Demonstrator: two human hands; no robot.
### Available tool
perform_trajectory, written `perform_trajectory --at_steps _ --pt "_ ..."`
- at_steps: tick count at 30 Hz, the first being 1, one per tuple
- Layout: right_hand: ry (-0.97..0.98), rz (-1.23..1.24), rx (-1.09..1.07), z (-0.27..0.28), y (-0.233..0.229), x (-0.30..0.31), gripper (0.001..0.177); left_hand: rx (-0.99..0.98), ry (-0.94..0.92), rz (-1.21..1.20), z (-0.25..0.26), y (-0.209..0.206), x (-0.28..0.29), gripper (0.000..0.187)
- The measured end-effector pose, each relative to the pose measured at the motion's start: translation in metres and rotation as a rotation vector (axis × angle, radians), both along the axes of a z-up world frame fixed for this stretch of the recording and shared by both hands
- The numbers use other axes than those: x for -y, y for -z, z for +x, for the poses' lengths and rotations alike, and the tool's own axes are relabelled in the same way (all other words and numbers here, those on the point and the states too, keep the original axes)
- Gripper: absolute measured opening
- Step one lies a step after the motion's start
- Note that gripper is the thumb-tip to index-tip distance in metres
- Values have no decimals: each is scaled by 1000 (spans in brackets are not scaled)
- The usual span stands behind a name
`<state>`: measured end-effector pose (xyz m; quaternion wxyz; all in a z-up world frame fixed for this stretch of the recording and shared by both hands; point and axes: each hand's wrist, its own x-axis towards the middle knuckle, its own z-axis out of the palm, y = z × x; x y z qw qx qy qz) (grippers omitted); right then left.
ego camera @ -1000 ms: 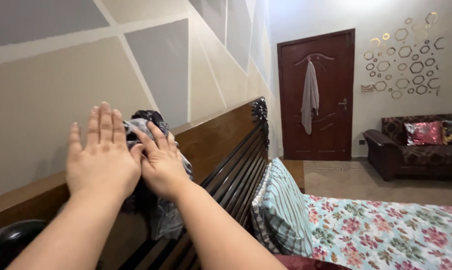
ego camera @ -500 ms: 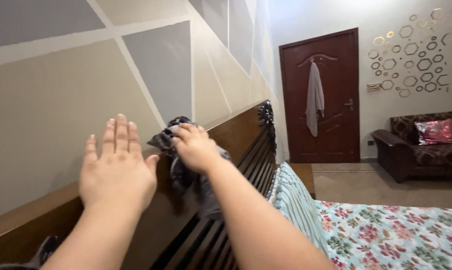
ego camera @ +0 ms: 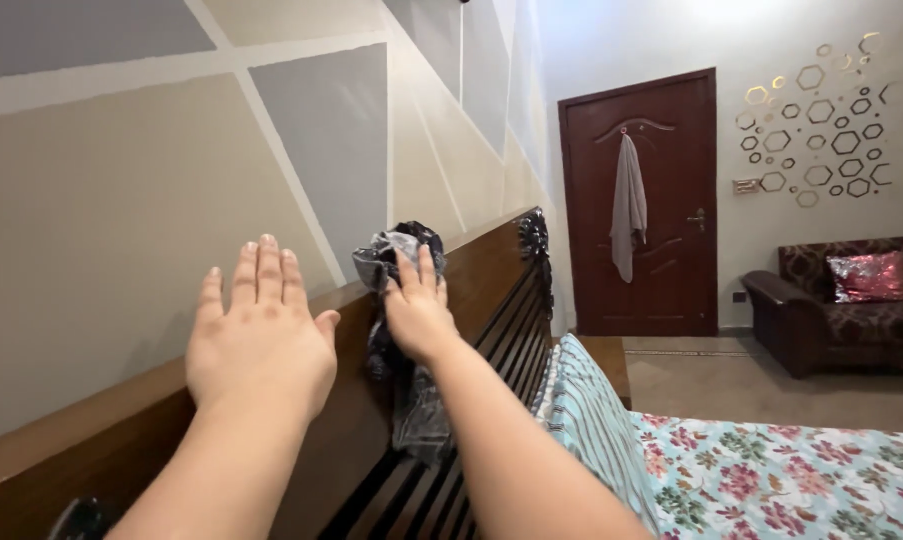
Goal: The person wipes down the nightstand and the bed headboard with a cloth.
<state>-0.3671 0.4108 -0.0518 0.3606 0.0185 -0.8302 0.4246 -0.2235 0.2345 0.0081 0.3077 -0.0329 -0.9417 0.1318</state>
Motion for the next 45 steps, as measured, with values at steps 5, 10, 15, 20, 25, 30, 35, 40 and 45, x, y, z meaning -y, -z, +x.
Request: perform_trajectory --at_steps 5,10,15,20,25,30,35,40,45 --pt "-49 203 -388 25 23 35 62 -94 53 45 -3 -1 3 77" --pt "-180 47 -478 92 45 89 62 -168 83 82 -7 2 4 79" --pt "-168 -37 -468 118 45 105 61 -181 63 49 -9 1 5 78" --pt "-63 -36 -537 76 45 81 66 -128 54 30 -6 1 3 78" --pt "-48 -149 -405 25 46 48 68 -86 81 64 -9 -1 -2 77" --pt "-11 -256 -285 2 60 35 61 -61 80 36 -8 1 -4 76" --pt "52 -173 -373 27 85 59 65 -58 75 -8 -6 -1 -3 75" --pt "-17 -81 -498 86 76 97 65 -127 99 -20 -10 1 0 78" --pt "-16 -87 -495 96 44 111 54 -184 120 13 -14 2 0 81"
